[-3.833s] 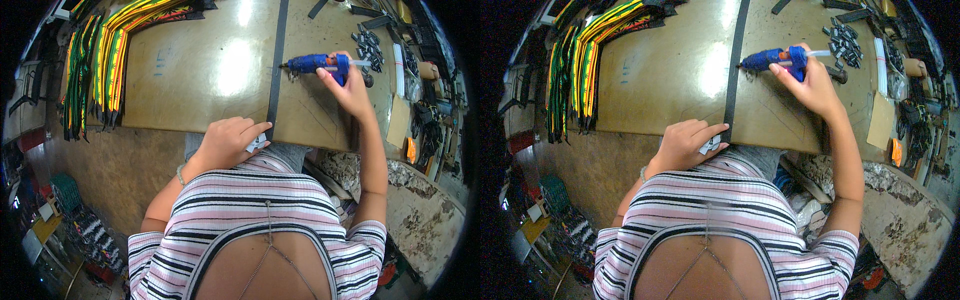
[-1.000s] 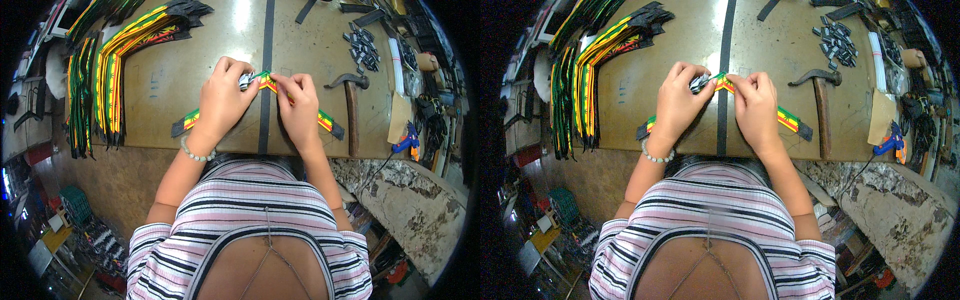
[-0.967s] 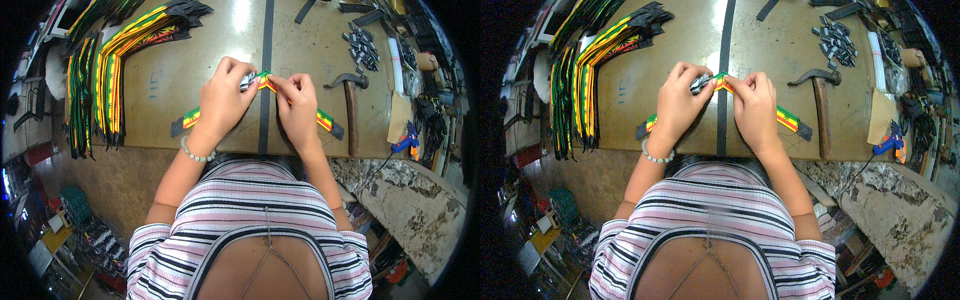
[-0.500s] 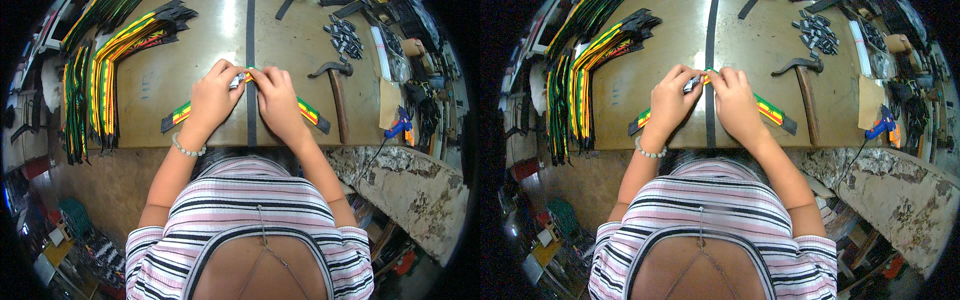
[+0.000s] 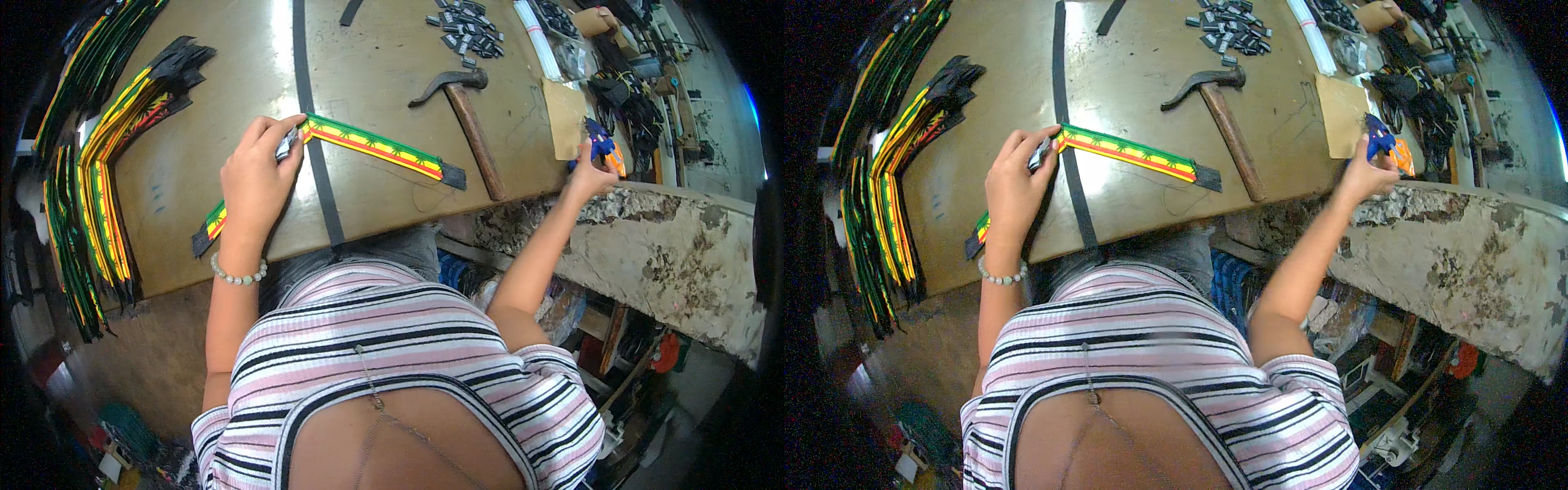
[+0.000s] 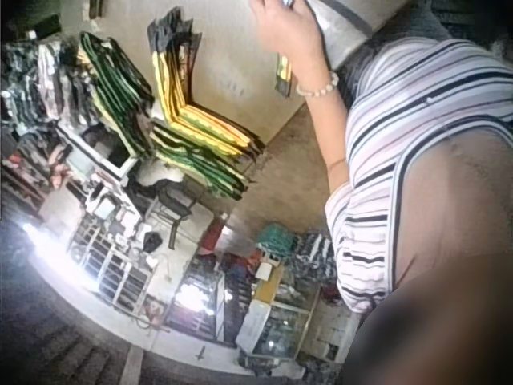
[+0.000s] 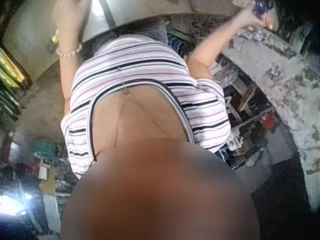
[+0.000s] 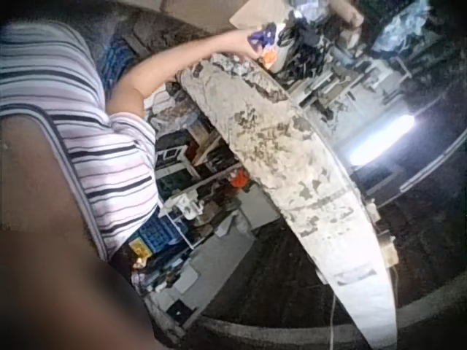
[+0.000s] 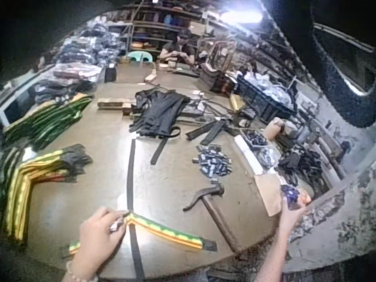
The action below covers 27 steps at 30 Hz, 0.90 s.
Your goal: The person assembles lanyards by applying hot glue to black fabric strips and attaching small rectangular tags. They repeatedly pick up tags, apply glue, and press the tags onto the strips, then place the finished lanyards aside.
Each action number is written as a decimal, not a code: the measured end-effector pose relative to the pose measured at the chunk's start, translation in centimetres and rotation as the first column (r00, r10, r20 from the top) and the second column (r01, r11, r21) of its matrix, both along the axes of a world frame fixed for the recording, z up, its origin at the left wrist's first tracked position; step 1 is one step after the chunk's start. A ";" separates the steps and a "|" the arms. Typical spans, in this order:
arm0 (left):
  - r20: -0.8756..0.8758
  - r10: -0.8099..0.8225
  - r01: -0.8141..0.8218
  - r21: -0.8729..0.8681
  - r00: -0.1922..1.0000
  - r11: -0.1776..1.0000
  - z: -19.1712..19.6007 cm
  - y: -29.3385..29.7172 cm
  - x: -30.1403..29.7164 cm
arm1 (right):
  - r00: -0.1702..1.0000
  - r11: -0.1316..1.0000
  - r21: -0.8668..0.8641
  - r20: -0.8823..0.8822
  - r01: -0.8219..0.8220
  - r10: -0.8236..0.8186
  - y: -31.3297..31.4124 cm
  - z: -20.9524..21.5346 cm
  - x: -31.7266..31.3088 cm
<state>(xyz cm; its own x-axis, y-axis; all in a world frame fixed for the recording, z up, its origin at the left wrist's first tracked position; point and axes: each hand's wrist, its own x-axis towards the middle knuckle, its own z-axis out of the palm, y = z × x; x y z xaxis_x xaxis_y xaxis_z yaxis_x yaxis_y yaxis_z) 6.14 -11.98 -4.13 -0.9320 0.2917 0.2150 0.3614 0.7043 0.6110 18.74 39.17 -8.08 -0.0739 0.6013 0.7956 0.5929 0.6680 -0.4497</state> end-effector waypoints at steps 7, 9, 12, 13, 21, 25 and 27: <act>-0.035 0.018 -0.016 0.057 0.999 0.998 -0.7 -0.3 -0.3 | 0.880 0.800 -0.588 0.312 -0.118 0.359 2.1 6.9 -2.7; -0.018 0.033 -0.032 0.046 0.999 0.998 -0.7 -0.3 -0.2 | 0.742 0.643 -0.643 0.168 -0.417 0.649 -4.8 10.3 -5.0; -0.036 0.037 -0.035 0.057 0.999 0.998 -0.8 -0.3 -0.3 | 0.505 0.375 -0.727 0.045 -0.575 0.862 -16.4 12.0 -8.0; -0.040 0.032 -0.029 0.063 0.999 0.998 -0.8 -0.3 -0.2 | 0.306 0.166 -0.744 -0.053 -0.647 0.950 -19.5 11.9 -8.5; -0.046 0.038 -0.034 0.078 0.998 0.996 -0.9 -0.4 -0.1 | -0.027 0.043 -0.798 0.074 -0.601 0.997 -27.5 10.1 -12.2; -0.065 0.027 -0.022 0.075 0.997 0.997 -1.1 -0.4 -0.2 | -0.044 0.082 -0.796 0.135 -0.599 0.990 -27.5 9.5 -12.6; -0.079 0.021 -0.016 0.069 0.997 0.998 -1.2 -0.5 -0.3 | -0.043 0.072 -0.789 0.123 -0.611 0.991 -27.6 9.2 -12.7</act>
<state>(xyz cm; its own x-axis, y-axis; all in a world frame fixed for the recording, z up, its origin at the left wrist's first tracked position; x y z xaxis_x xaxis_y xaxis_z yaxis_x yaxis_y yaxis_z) 5.88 -12.46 -5.28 -0.9164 0.2567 0.3072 0.3979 0.6692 0.6276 6.06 11.55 1.09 -0.9931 -0.1169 -0.0041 -0.0776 0.6846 -0.7248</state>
